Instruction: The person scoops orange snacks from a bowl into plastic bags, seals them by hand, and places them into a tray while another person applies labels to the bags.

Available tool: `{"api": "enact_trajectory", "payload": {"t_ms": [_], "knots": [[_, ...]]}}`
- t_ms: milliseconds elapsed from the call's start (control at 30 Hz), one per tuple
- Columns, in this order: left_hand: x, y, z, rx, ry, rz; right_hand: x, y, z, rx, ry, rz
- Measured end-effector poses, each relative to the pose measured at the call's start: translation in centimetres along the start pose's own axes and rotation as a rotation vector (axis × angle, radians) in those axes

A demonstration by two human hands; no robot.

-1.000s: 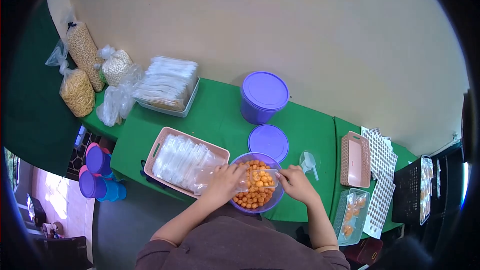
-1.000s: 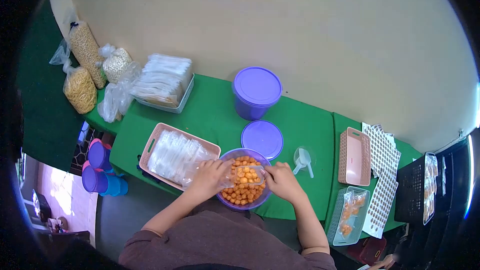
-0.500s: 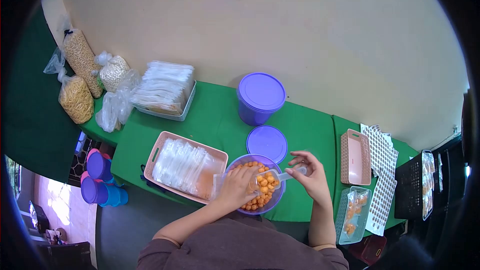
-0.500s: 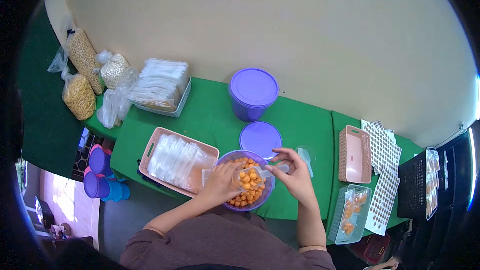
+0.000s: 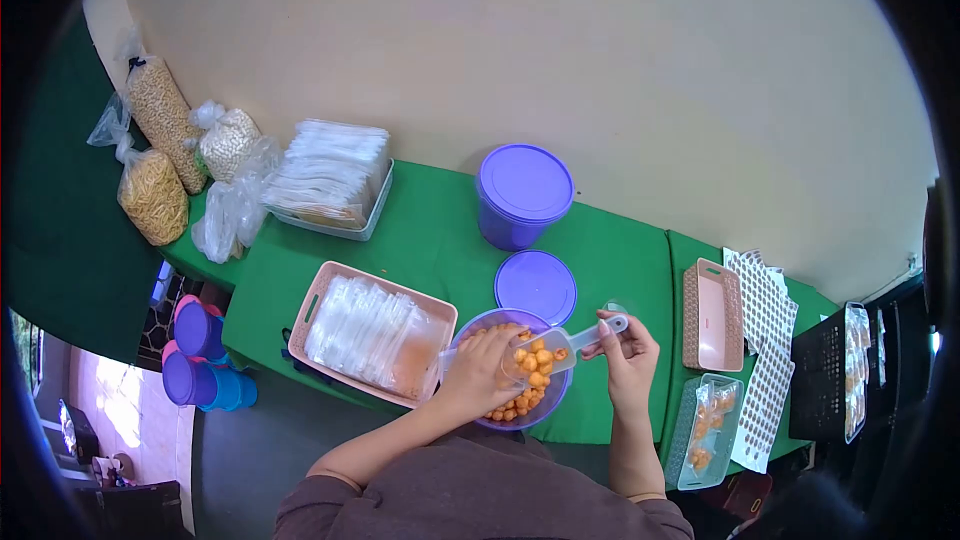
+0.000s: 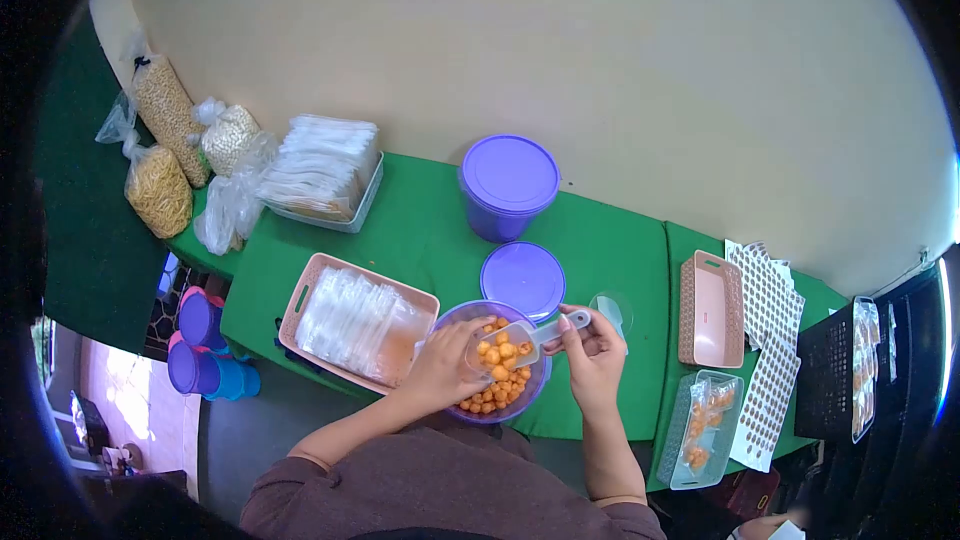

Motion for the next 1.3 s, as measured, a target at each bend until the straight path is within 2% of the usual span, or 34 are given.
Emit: {"api": "enact_trajectory", "payload": {"t_ms": [133,300,633,833,900,1000,1133,1233,1300], "knots": [[0.8,0.3,-0.2,-0.048,0.069,0.012,-0.4,-0.3,0.0,-0.024,-0.029,-0.005],[0.3,0.3,0.0,-0.016,0.013,0.044,-1.3,-1.0,0.1,-0.042,-0.128,0.01],[1.0,0.0,0.4,0.0,0.01,0.084,-1.9,-1.8,0.7,-0.011,-0.149,0.01],[0.7,-1.0,1.4,0.029,0.011,0.005,-4.2,-2.9,0.4,0.008,-0.292,0.129],[0.5,-1.8,2.0,0.061,0.008,-0.099,-4.6,-1.2,-0.2,-0.067,-0.309,0.069],[0.9,-2.3,2.5,0.072,0.029,-0.079,-4.9,1.1,-1.3,-0.172,-0.38,-0.031],[1.6,-2.3,3.0,0.058,0.044,-0.139,-5.2,1.4,-1.3,-0.189,-0.396,-0.025],[1.8,-2.0,3.0,0.07,0.036,-0.149,-5.6,-0.9,-0.4,-0.095,-0.405,0.148],[1.8,-1.6,2.9,0.047,0.042,-0.16,-6.0,-3.8,0.0,0.063,-0.423,0.332]]}}
Point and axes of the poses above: each hand's wrist, its own z-axis towards the middle knuckle, its own x-axis out of the palm, y = z × x, the point moved 8 cm from there along z, towards the middle knuckle, and after that the axes turned 5 degrees about -z, right-handed, at the moved point
